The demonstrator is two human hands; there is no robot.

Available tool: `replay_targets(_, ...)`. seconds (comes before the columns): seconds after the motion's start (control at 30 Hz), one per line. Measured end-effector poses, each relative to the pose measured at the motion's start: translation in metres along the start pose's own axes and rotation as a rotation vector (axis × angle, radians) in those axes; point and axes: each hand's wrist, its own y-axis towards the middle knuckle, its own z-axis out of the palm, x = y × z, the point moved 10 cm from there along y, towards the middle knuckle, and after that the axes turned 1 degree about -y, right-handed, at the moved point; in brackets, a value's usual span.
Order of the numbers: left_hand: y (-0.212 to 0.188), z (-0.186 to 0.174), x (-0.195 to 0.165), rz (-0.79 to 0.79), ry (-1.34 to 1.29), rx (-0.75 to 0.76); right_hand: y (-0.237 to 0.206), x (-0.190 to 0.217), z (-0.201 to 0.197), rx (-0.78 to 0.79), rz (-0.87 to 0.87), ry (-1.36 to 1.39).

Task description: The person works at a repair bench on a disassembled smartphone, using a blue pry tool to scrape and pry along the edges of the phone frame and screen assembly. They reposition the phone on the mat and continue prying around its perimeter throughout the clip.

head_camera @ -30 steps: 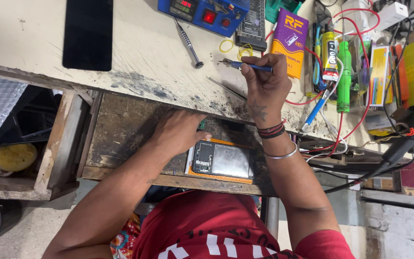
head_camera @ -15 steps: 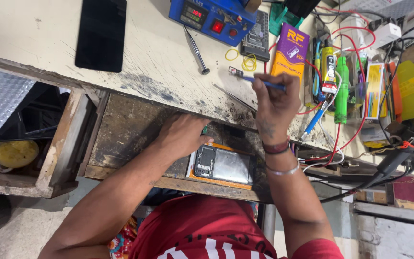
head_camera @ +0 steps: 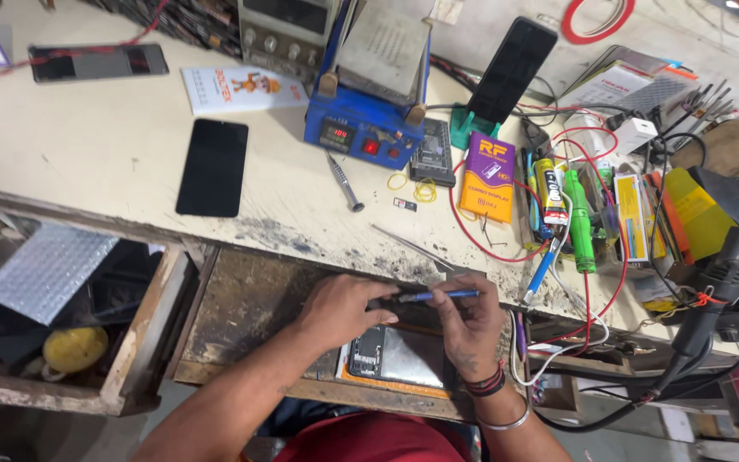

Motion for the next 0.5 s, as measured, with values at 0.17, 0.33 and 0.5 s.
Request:
replay_targets(0.17,0.000,0.002,-0.005,0.026,-0.008,-0.015,0.000,0.000,0.000,0.019,-0.008,-0.103)
replay_targets(0.33,0.001,0.005,-0.003,-0.018,0.000,-0.003,-0.001,0.004,0.001,0.024,0.005,-0.151)
replay_targets(0.5,0.002,0.006,-0.004,-0.045,0.032,0.000,0.000,0.012,0.000,0.019,-0.032,-0.162)
